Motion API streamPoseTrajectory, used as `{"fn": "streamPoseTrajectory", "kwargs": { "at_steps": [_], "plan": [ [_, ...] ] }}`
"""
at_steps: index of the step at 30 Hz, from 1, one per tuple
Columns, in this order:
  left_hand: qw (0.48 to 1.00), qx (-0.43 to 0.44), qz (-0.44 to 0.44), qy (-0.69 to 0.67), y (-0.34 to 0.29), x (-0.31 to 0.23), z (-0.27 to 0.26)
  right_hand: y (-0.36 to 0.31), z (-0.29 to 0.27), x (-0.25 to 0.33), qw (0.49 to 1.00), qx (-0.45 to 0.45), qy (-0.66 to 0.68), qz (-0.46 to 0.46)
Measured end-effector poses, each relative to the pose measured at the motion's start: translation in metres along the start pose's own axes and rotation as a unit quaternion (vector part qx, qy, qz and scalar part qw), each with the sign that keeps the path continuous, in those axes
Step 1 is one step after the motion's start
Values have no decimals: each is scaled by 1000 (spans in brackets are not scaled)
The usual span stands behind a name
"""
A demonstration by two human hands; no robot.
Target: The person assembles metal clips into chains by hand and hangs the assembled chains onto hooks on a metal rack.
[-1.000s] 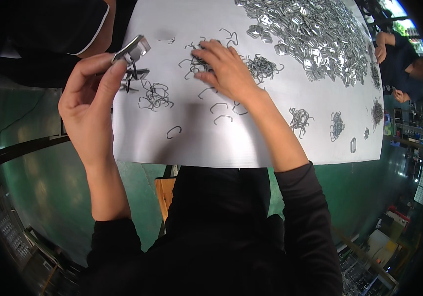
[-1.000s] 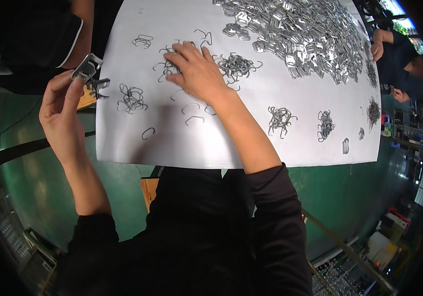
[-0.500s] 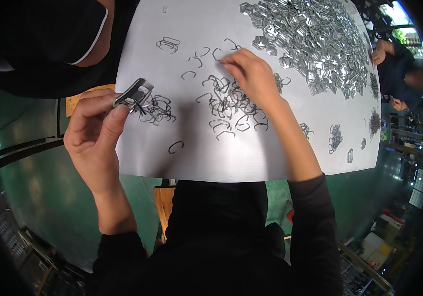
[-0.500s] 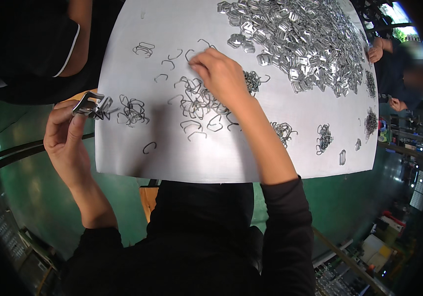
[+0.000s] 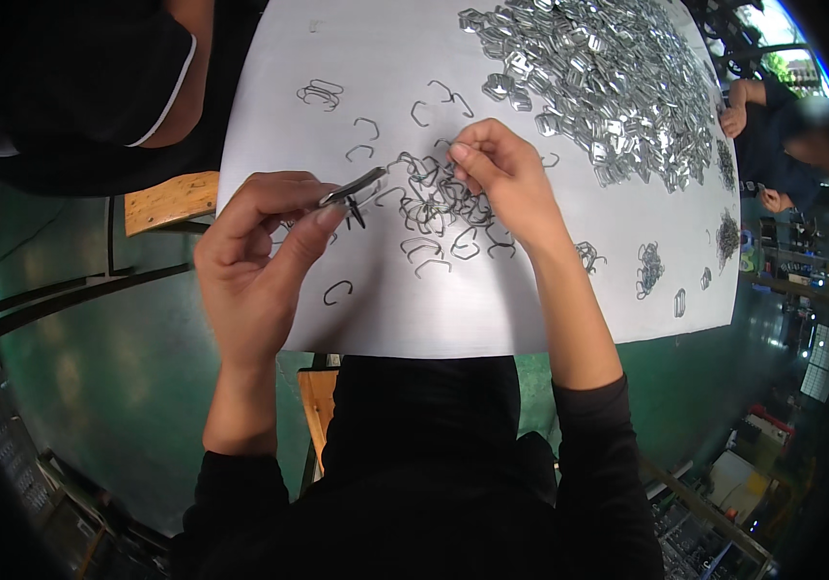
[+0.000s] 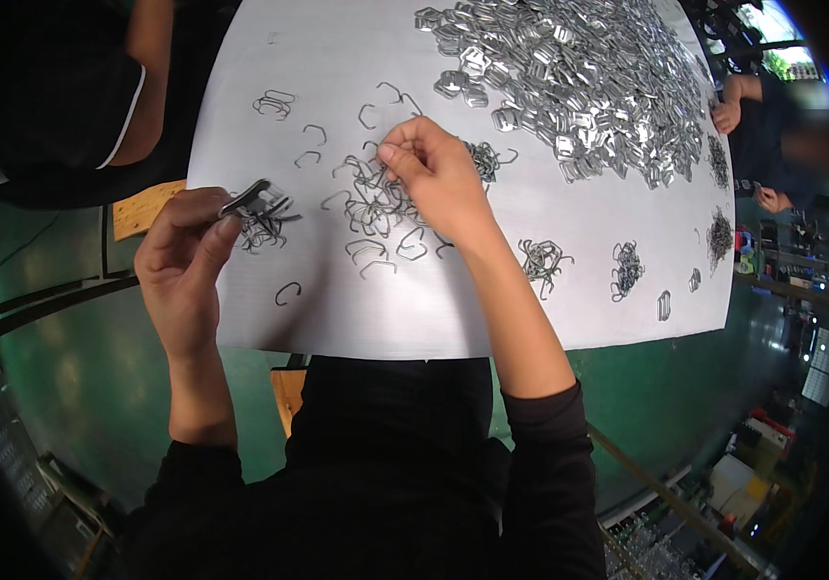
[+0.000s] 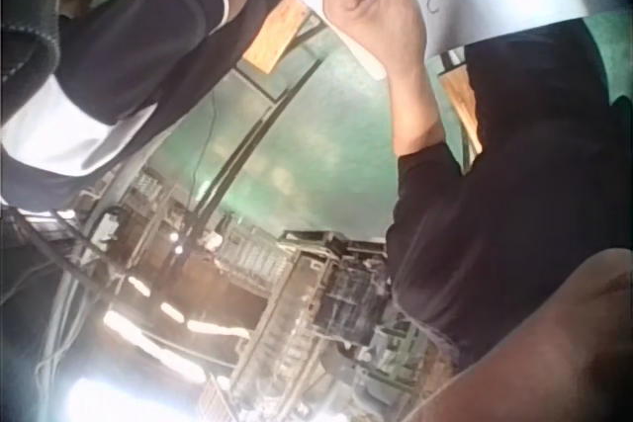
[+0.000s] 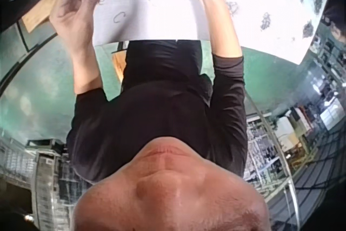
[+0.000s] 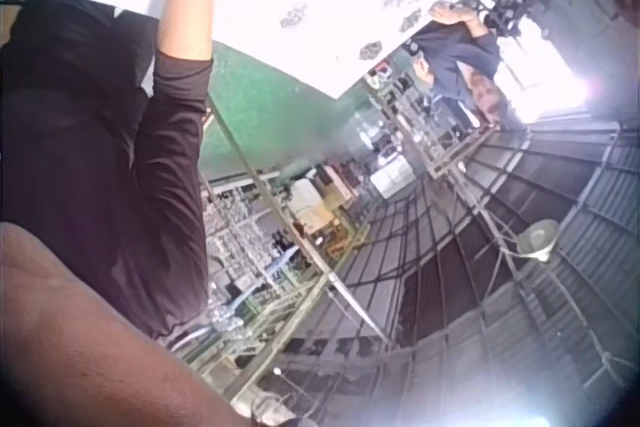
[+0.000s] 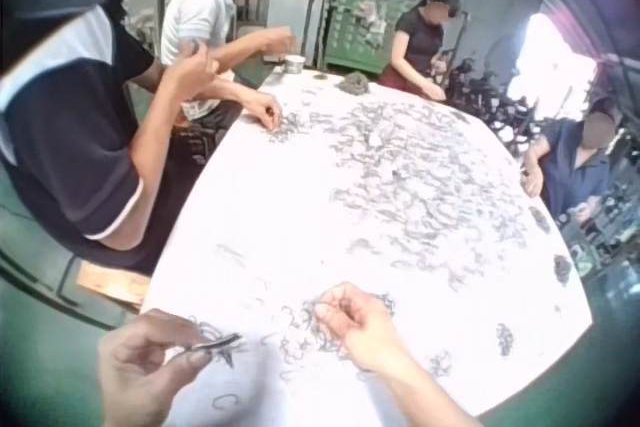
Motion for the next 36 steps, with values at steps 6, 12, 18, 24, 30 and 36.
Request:
{"fn": "streamPoseTrajectory", "kwargs": {
  "at_steps": [6, 12, 18, 24, 30, 36],
  "plan": [
    [999, 21, -28, 36, -2, 9, 30, -61, -4, 71, 970, -88, 221, -56],
    [991, 59, 35, 112, -8, -1, 63, -87, -11, 91, 956, -150, 228, -105],
    [967, 137, 144, 157, -18, 2, 89, -116, -25, 87, 929, -227, 204, -209],
    [894, 49, 199, 399, 98, 74, 52, -156, -54, 87, 925, -269, 120, -241],
    [773, 178, 216, 569, 121, 141, 96, -199, -77, 78, 918, -313, 52, -239],
    [771, 354, 244, 470, 51, 140, 158, -230, -96, 65, 913, -354, 19, -203]
  ]
}}
Point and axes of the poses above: each hand's wrist, its own y-axis towards the middle knuckle, its own z-axis out of the palm, x = y × z, the point moved 4 cm from there along y, towards the middle knuckle, and after that the axes turned 9 degrees about -z, right-handed, at the moved point
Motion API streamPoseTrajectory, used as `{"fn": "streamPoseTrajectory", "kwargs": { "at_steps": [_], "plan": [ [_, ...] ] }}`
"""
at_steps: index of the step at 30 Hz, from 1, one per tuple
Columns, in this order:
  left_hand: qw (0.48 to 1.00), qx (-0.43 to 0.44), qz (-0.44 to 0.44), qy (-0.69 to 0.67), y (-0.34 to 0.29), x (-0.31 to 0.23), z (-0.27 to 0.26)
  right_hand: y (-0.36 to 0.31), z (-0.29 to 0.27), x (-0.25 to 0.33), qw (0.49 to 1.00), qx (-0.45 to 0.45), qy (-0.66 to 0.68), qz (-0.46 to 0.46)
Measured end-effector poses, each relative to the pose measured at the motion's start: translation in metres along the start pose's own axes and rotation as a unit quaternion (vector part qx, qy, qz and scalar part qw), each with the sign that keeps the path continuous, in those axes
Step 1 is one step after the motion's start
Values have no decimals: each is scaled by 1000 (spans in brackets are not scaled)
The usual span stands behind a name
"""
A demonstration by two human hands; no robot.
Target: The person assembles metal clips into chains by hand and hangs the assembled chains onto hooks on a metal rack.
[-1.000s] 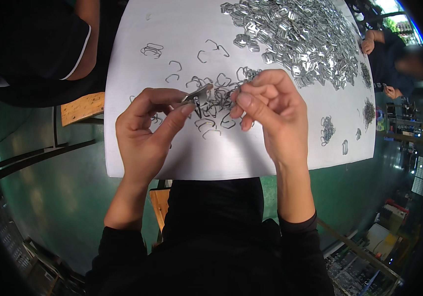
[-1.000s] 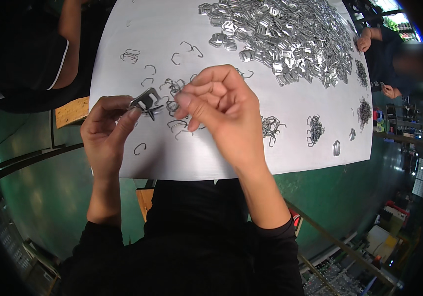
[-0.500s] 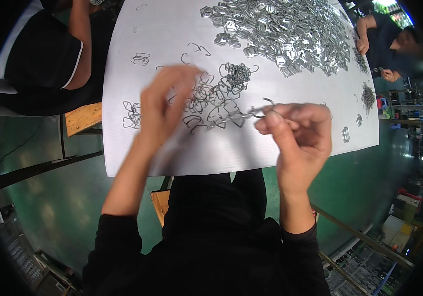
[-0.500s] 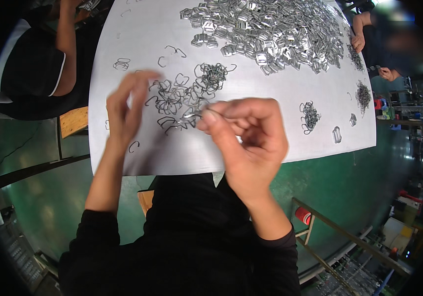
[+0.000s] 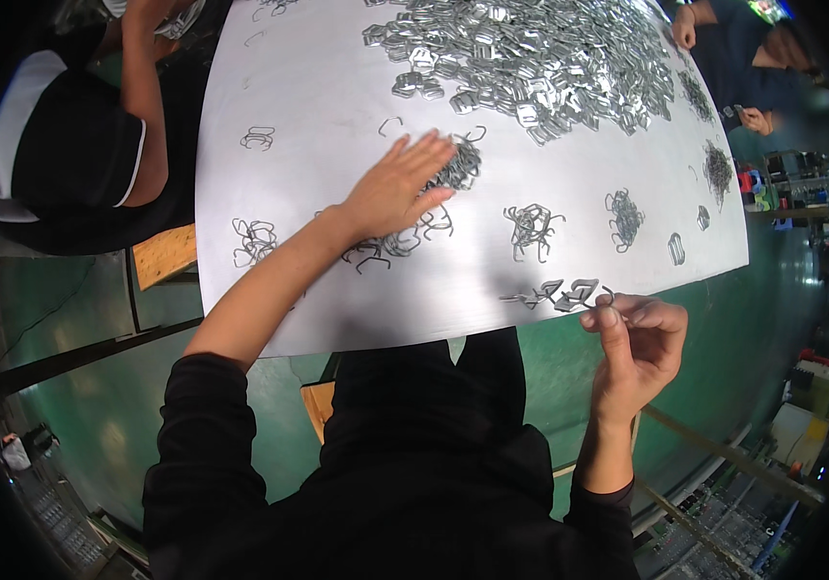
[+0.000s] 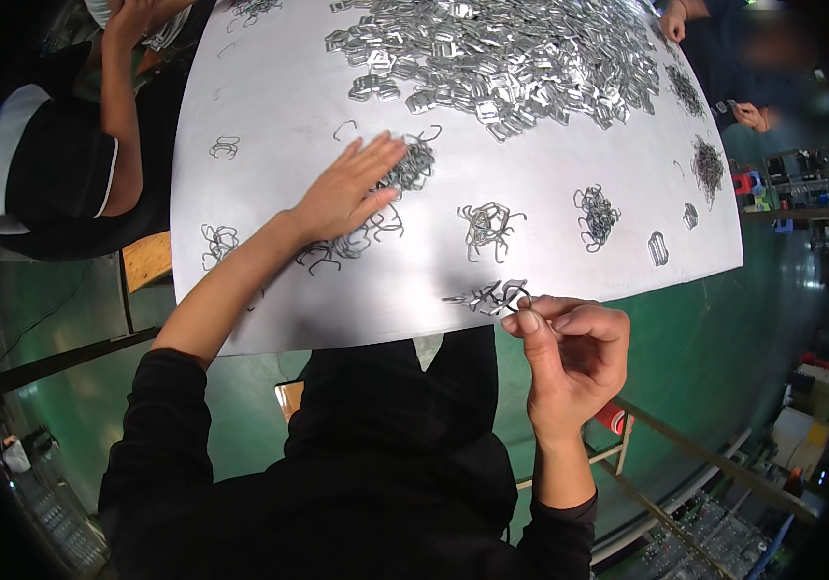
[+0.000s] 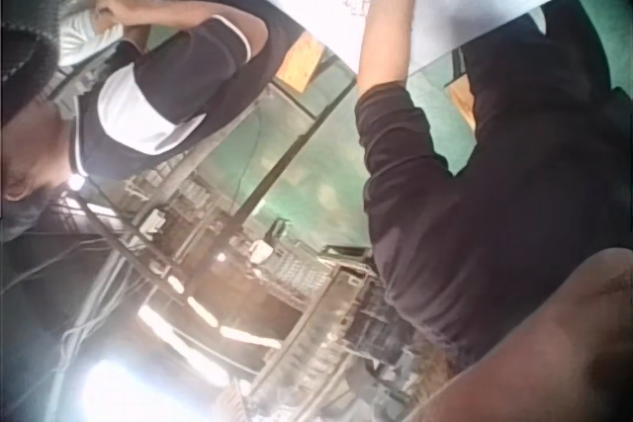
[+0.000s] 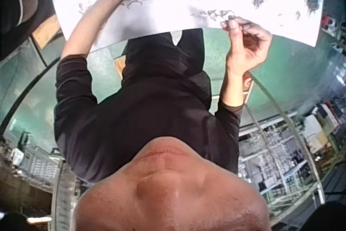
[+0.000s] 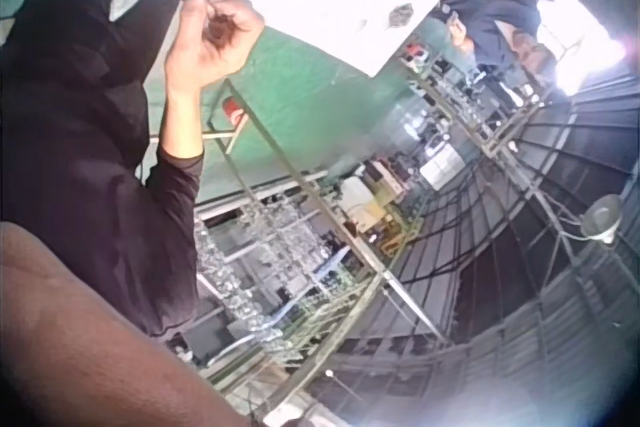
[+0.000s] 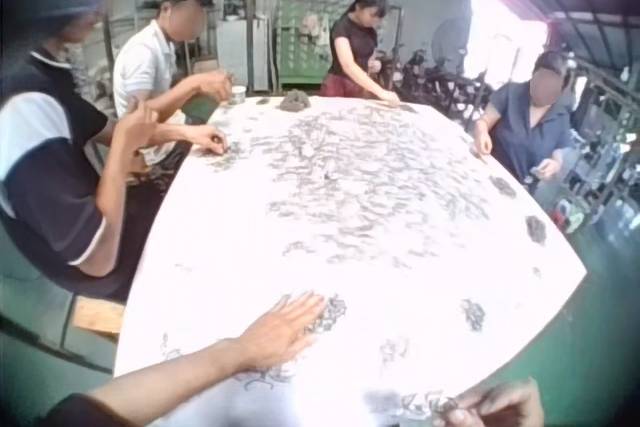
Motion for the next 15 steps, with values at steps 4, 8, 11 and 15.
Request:
{"fn": "streamPoseTrajectory", "kwargs": {
  "at_steps": [4, 8, 11, 15],
  "plan": [
    [991, -76, 35, -109, 26, -14, -18, -11, -19, 7, 1000, -17, -13, 19],
    [969, -170, -179, -11, 77, 16, -28, -24, -31, 17, 999, -19, 8, 31],
    [963, -125, -239, 22, 103, 21, -18, -37, -40, 15, 999, -10, 15, 31],
    [961, -114, -249, -31, 109, 18, -11, -61, -53, 8, 998, -23, 7, 58]
  ]
}}
Point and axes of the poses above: each hand's wrist, its own y-axis towards the middle knuckle, its own z-axis out of the palm, x = y × z, the point moved 4 cm from there along y, towards the middle knuckle, and after that the axes turned 9 degrees about -z, right-handed, at the moved point
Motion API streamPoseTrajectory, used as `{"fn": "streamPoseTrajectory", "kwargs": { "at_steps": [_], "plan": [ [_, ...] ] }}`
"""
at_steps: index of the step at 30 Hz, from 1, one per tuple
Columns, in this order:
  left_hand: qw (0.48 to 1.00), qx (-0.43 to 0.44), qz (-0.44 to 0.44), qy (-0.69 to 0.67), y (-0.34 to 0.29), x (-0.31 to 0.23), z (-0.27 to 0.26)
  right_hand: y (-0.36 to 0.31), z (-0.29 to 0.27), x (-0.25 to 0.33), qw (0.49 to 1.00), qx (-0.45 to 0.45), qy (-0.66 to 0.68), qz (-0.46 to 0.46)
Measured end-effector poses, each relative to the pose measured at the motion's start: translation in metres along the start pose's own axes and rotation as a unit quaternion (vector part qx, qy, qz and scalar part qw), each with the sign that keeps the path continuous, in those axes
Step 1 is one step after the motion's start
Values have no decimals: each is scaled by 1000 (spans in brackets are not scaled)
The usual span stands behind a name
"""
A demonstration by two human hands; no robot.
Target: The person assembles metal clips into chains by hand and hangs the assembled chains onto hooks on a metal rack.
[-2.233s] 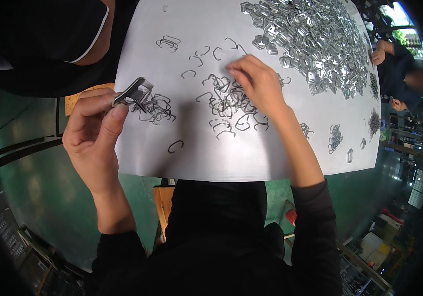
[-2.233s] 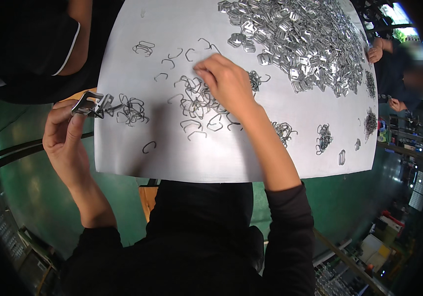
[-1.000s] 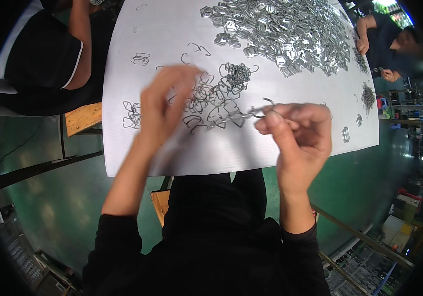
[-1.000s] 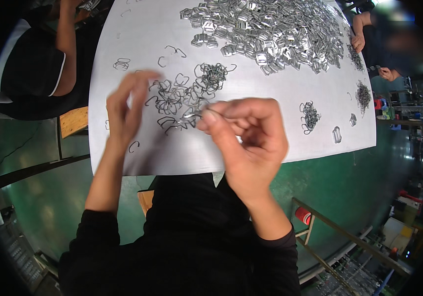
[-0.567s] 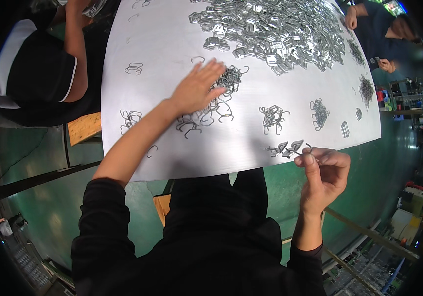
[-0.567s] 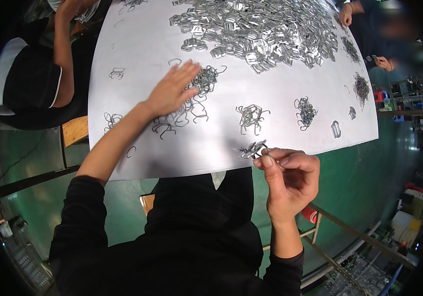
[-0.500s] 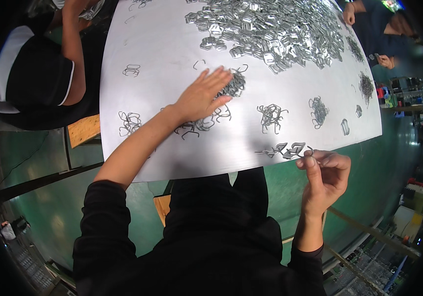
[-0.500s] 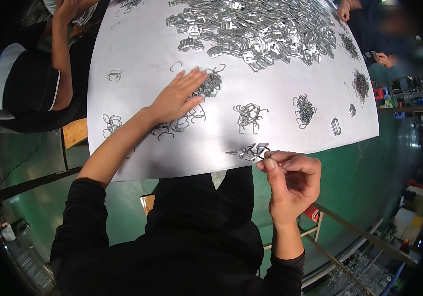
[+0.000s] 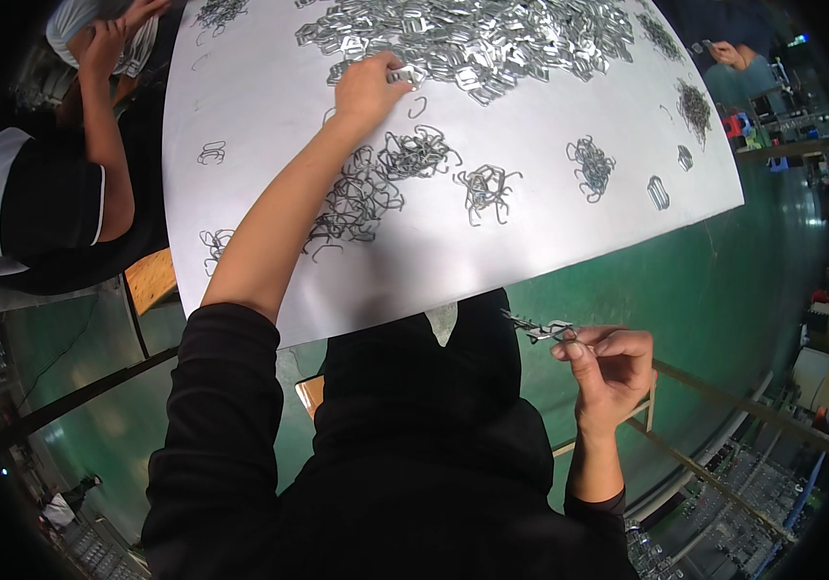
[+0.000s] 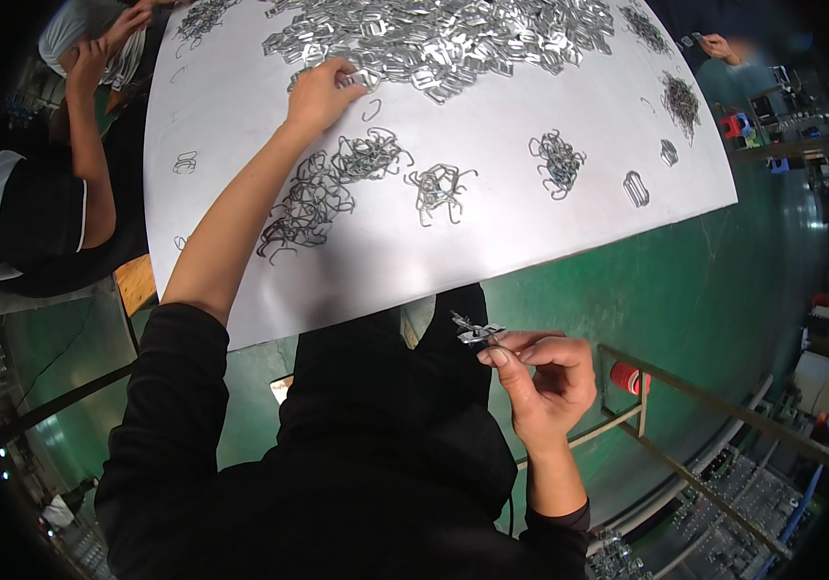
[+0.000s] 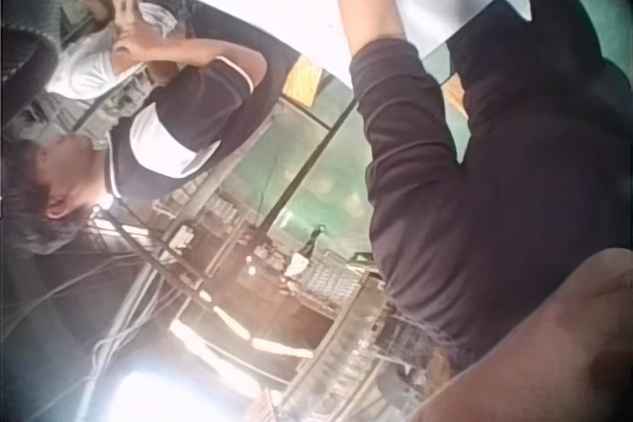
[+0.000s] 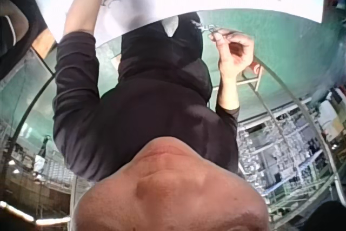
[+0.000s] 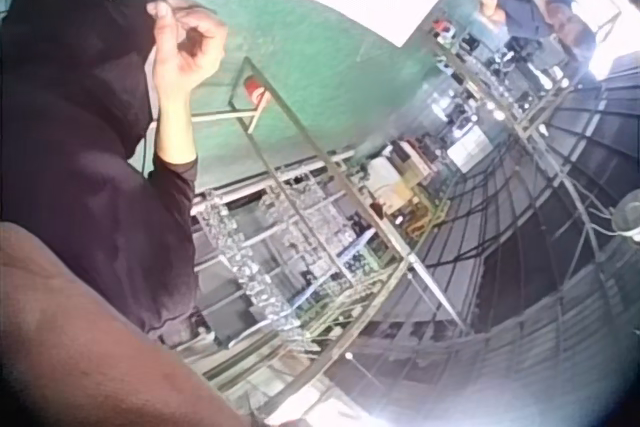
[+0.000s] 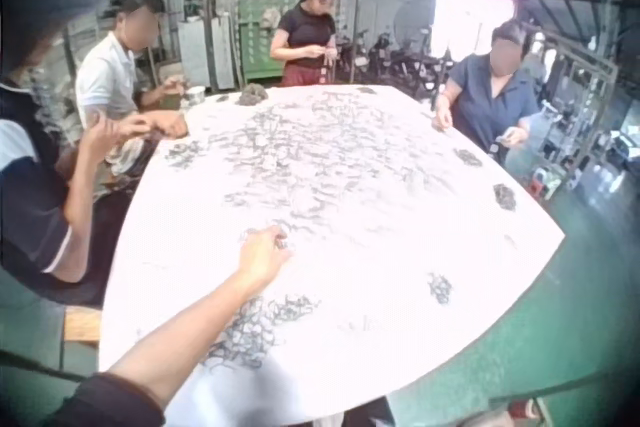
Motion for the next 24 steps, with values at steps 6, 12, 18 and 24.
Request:
{"fn": "streamPoseTrajectory", "kwargs": {
  "at_steps": [6, 12, 18, 24],
  "plan": [
    [997, -44, 41, -42, -24, 3, -14, -23, -10, -21, 999, -8, 4, 32],
    [951, 152, -28, -268, -132, -42, -33, -35, -10, -38, 999, 14, -29, 19],
    [874, 324, -37, -361, -250, -92, -28, -37, -6, -43, 1000, 19, -18, 16],
    [884, 287, 30, -368, -267, -104, -42, -40, -1, -44, 1000, 15, -15, -3]
  ]
}}
Point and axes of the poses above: each hand's wrist, its own y-axis towards the middle knuckle, its own z-axis out of the palm, x = y × z, the point moved 4 cm from there along y, towards the middle knuckle, and after that the axes turned 9 degrees about -z, right-handed, at the moved point
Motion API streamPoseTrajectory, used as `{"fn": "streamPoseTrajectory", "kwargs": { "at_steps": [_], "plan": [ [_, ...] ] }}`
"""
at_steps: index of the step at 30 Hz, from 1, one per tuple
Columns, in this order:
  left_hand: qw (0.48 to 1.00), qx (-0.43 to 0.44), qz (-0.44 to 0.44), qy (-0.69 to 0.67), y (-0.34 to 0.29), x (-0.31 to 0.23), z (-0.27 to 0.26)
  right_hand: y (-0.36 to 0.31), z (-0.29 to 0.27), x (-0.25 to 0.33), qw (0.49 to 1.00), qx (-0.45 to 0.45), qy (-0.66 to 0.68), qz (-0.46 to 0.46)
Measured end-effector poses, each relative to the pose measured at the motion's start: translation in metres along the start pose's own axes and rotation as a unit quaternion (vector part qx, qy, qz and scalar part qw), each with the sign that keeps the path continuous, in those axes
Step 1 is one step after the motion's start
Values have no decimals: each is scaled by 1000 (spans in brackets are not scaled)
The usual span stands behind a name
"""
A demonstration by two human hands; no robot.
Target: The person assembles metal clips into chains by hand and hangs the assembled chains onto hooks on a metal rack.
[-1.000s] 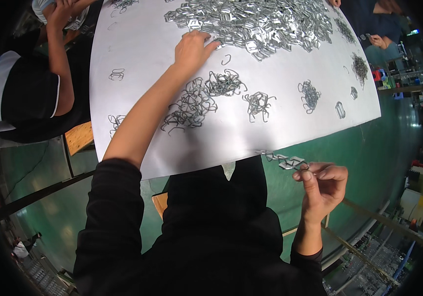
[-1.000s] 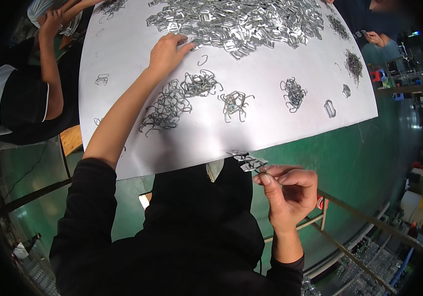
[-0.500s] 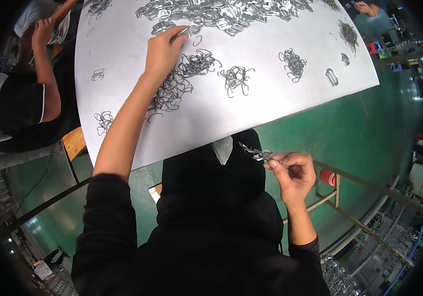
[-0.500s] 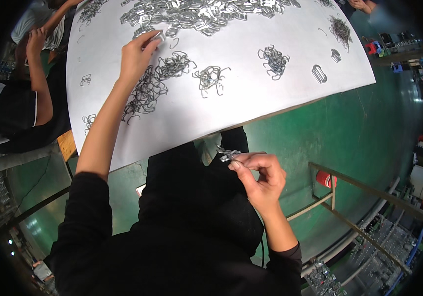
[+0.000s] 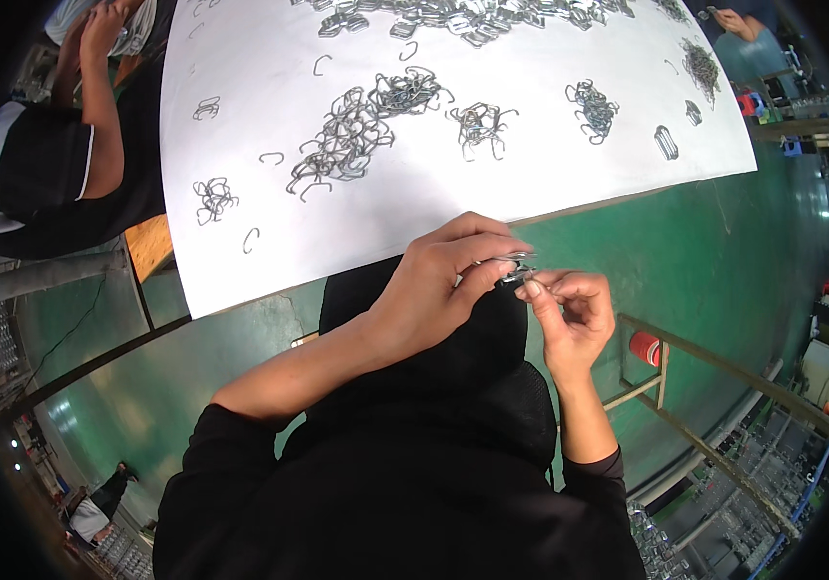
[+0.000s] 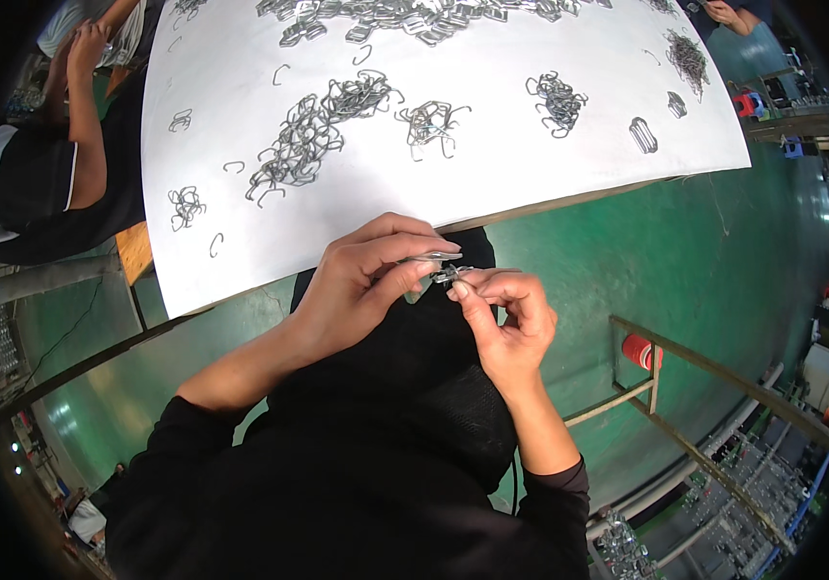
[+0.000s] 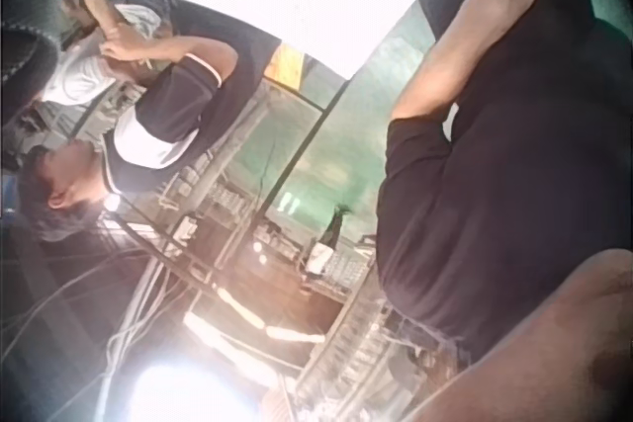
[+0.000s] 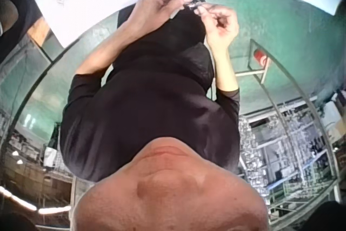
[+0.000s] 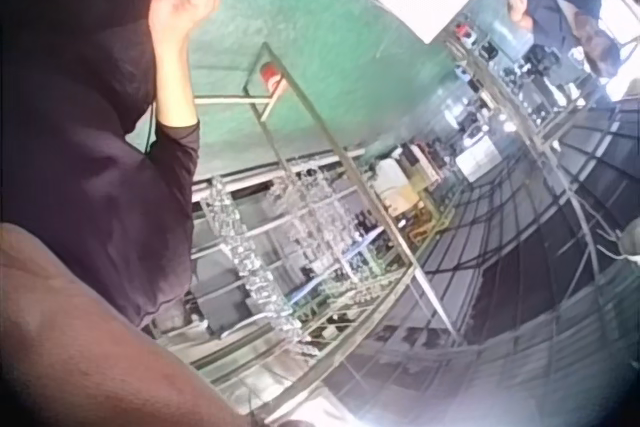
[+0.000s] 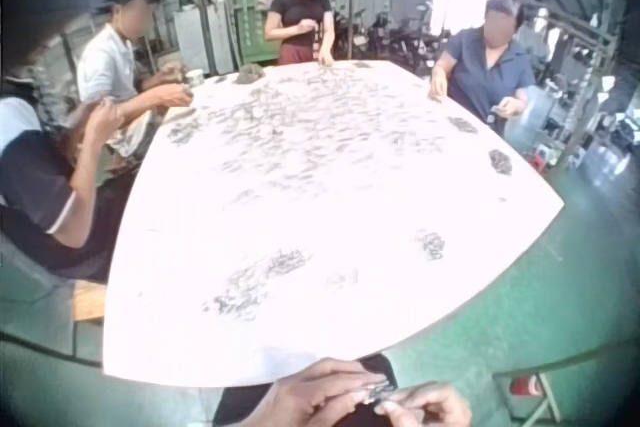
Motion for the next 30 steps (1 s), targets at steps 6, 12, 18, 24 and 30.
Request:
{"fn": "streamPoseTrajectory", "kwargs": {
  "at_steps": [6, 12, 18, 24, 30],
  "plan": [
    [996, -62, -27, -54, -8, 1, -1, -2, 7, 3, 1000, 10, -4, -5],
    [996, -72, 27, 43, -6, -3, -7, -3, 8, 7, 1000, 4, -11, 5],
    [995, -70, 53, 36, -6, 0, -13, 1, 16, 4, 1000, 15, -5, -2],
    [994, -52, 79, 45, -11, -2, -10, 0, 23, 2, 997, 32, -63, 16],
    [995, -52, 81, 31, -18, 15, -13, 24, 5, -1, 988, 18, -137, 72]
  ]
}}
Point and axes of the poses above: each hand's wrist, its own y-axis towards the middle knuckle, its own z-axis out of the palm, x = y × z, the point moved 4 cm from there along y, towards the middle knuckle, and after that the axes turned 9 degrees about -z, right-handed, at the moved point
